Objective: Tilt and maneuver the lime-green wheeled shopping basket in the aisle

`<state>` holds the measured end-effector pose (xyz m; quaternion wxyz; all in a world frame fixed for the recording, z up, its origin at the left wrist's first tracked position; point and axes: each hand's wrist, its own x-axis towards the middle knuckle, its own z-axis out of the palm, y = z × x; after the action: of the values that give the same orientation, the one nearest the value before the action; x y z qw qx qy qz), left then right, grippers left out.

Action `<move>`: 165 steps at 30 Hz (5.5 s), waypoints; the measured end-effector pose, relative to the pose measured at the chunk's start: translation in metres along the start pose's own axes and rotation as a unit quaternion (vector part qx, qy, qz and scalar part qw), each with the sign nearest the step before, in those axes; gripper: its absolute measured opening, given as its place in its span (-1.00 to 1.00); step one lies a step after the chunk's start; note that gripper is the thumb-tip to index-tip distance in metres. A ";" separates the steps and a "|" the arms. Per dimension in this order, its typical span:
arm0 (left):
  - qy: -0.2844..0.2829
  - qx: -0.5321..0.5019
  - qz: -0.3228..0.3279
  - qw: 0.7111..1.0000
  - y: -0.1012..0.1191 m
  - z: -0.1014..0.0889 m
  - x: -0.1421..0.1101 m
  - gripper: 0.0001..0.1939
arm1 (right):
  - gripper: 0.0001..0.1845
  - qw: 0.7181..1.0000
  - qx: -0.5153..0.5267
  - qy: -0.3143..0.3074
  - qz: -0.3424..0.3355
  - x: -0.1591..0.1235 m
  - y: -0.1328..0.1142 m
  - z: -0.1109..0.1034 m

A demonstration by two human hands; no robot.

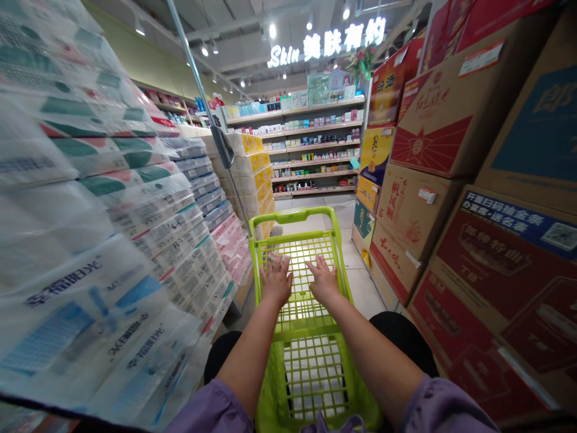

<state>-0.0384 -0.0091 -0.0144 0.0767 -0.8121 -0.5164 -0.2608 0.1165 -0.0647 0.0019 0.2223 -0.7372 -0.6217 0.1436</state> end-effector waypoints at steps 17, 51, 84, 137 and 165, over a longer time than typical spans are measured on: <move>0.037 -0.077 0.054 0.995 -0.017 0.012 0.006 -0.48 | -0.08 1.000 0.007 0.001 -0.009 0.003 0.002 0.003; -0.055 -0.116 0.124 0.984 -0.007 0.003 0.003 -0.71 | -0.11 1.000 0.010 -0.001 -0.016 0.004 0.001 0.006; -0.011 -0.077 0.113 0.991 -0.012 0.007 0.000 -0.61 | -0.11 1.000 0.016 -0.003 -0.015 0.002 -0.002 0.004; 0.023 -0.085 0.195 0.977 -0.017 0.022 -0.003 -0.48 | -0.11 1.000 0.016 0.001 -0.018 0.004 0.000 0.008; 0.010 -0.030 0.085 0.996 -0.015 0.005 -0.003 -0.37 | -0.08 1.000 0.007 -0.007 -0.015 0.004 -0.001 0.008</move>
<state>-0.0504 -0.0027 -0.0219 0.0794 -0.8523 -0.4370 -0.2762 0.1122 -0.0597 -0.0037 0.2252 -0.7254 -0.6330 0.1494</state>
